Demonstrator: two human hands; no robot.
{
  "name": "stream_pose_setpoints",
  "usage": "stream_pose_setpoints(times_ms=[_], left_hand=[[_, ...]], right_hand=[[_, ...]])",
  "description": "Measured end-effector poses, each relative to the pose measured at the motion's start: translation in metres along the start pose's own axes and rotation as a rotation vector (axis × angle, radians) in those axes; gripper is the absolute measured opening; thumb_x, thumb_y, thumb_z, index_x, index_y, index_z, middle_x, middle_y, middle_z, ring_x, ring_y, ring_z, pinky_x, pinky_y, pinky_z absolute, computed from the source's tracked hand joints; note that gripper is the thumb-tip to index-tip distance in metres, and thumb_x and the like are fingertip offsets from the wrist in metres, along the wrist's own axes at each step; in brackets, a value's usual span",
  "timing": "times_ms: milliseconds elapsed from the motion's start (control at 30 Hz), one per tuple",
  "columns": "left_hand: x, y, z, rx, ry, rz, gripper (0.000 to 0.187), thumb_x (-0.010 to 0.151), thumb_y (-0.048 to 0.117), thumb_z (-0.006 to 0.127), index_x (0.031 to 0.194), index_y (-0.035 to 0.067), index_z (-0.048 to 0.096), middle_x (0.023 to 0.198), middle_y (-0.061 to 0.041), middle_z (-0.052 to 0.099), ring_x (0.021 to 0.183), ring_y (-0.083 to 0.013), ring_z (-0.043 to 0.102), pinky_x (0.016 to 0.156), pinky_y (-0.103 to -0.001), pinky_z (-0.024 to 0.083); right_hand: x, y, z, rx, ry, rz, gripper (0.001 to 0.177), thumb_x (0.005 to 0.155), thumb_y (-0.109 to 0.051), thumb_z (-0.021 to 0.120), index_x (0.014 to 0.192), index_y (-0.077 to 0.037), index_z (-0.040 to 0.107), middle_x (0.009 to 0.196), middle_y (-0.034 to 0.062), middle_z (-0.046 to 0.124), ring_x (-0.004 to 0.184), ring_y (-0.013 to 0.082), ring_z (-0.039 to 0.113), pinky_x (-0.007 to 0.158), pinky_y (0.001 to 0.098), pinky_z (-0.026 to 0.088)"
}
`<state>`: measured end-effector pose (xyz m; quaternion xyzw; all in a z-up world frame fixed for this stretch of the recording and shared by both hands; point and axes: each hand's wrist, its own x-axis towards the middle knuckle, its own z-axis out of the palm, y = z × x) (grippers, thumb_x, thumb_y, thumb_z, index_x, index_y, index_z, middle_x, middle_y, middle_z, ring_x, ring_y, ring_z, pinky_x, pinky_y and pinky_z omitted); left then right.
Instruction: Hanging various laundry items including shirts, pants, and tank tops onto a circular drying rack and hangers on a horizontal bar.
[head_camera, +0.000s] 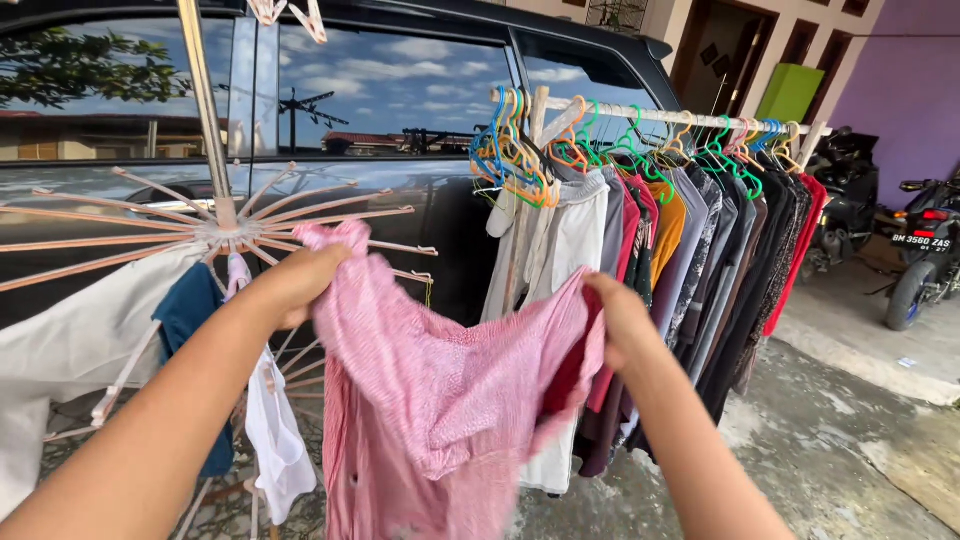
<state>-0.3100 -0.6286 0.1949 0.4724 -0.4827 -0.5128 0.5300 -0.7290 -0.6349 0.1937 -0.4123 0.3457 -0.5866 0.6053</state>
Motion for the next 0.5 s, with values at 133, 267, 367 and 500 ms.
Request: stream_pose_setpoints(times_ms=[133,267,367,500], left_hand=[[-0.02,-0.007,-0.033,0.481,0.304,-0.042,0.042,0.095,0.031,0.062,0.112,-0.007,0.067,0.107,-0.02,0.074,0.094,-0.0332,0.076,0.085,-0.048,0.061],[-0.092,0.039,0.005,0.972,0.394,-0.086,0.045,0.093,0.04,0.069,0.109,-0.002,0.069,0.1,-0.02,0.074,0.092,-0.0356,0.077,0.083,-0.047,0.062],[-0.079,0.032,0.025,1.384,0.291,0.113,0.044,0.09,0.048,0.072,0.105,0.007,0.077,0.098,-0.016,0.075,0.095,-0.0332,0.074,0.084,-0.045,0.057],[-0.091,0.036,0.088,0.597,-0.394,0.157,0.057,0.077,0.048,0.077,0.109,0.001,0.071,0.099,-0.009,0.079,0.092,-0.0214,0.077,0.083,-0.038,0.062]], right_hand=[[0.021,-0.03,0.004,0.114,-0.074,-0.012,0.025,0.096,-0.024,0.056,0.103,-0.002,0.069,0.098,0.0131,0.075,0.086,0.029,0.07,0.086,0.0465,0.058],[0.032,-0.042,0.021,0.138,-0.155,-0.008,0.019,0.101,-0.023,0.062,0.103,-0.006,0.07,0.091,0.0108,0.072,0.078,0.0282,0.068,0.079,0.0451,0.056],[0.014,-0.044,0.067,0.01,-0.089,0.016,0.018,0.099,-0.024,0.059,0.102,-0.008,0.065,0.095,0.009,0.072,0.085,0.0257,0.067,0.081,0.0477,0.054],[0.031,-0.024,0.112,0.227,-0.405,-0.038,0.02,0.096,-0.018,0.049,0.104,-0.002,0.058,0.099,0.017,0.069,0.094,0.0317,0.068,0.089,0.0503,0.057]])
